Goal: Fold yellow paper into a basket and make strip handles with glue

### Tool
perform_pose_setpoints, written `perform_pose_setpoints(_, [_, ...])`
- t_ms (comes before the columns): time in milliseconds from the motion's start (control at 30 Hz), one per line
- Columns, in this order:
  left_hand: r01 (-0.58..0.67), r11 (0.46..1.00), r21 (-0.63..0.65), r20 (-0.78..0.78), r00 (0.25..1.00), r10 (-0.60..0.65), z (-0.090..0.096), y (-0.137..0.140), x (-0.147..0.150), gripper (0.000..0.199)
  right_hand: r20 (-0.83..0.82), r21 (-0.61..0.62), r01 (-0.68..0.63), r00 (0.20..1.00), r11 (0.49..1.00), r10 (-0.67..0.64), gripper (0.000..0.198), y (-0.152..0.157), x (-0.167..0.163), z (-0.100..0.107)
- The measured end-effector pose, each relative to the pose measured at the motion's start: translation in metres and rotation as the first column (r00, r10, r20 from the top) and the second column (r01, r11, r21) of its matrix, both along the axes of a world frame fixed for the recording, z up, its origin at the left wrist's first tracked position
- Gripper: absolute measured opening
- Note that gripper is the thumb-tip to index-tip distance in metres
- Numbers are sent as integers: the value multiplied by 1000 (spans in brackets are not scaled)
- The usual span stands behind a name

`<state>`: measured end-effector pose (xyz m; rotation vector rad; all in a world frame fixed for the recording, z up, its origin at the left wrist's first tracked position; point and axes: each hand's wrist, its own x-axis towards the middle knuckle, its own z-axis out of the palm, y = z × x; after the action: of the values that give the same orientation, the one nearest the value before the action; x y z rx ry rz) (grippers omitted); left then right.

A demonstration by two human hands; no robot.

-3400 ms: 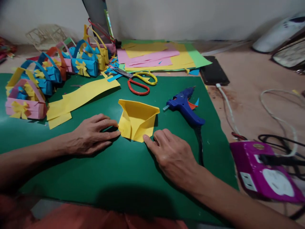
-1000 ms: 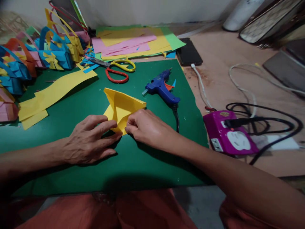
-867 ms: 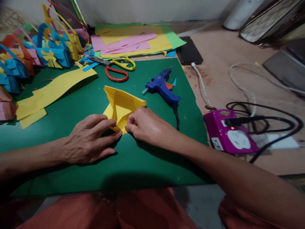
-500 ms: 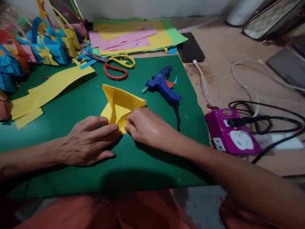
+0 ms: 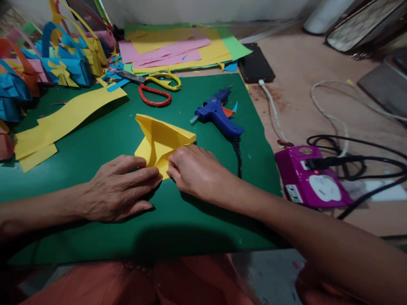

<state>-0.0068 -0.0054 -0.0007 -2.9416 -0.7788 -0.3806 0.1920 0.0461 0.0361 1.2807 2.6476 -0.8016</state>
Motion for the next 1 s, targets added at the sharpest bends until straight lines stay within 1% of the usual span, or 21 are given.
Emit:
perform_pose_setpoints(167, [3,1000,13,-12,1000,-3,1,0,1,42,19,39,-24,1000,999,24,24,-1,0,0])
perform_pose_setpoints(267, [-11,1000,22,-18,1000,12,3,0,2,45,14,36,-39,999,999,38,23,1,2,-1])
perform_pose_setpoints(367, [-28,1000,4,-48,998,28,4,0,3,49,0,24,-32,999,999,32,19,2,3,-3])
perform_pose_setpoints(500, [-17,999,-31,-85,996,14,3,2,2,48,-20,-33,4,1000,999,-5,12,8,3,-5])
perform_pose_setpoints(767, [-23,998,-54,-73,997,19,3,3,2,42,53,-134,20,998,991,-13,17,20,8,-5])
perform_pose_setpoints(933, [-23,999,-39,-73,997,20,4,2,3,40,67,-210,107,993,972,-95,18,22,6,-4])
perform_pose_setpoints(1000, [-22,999,-25,-71,997,20,5,1,3,39,75,-215,143,989,966,-130,21,21,5,-4])
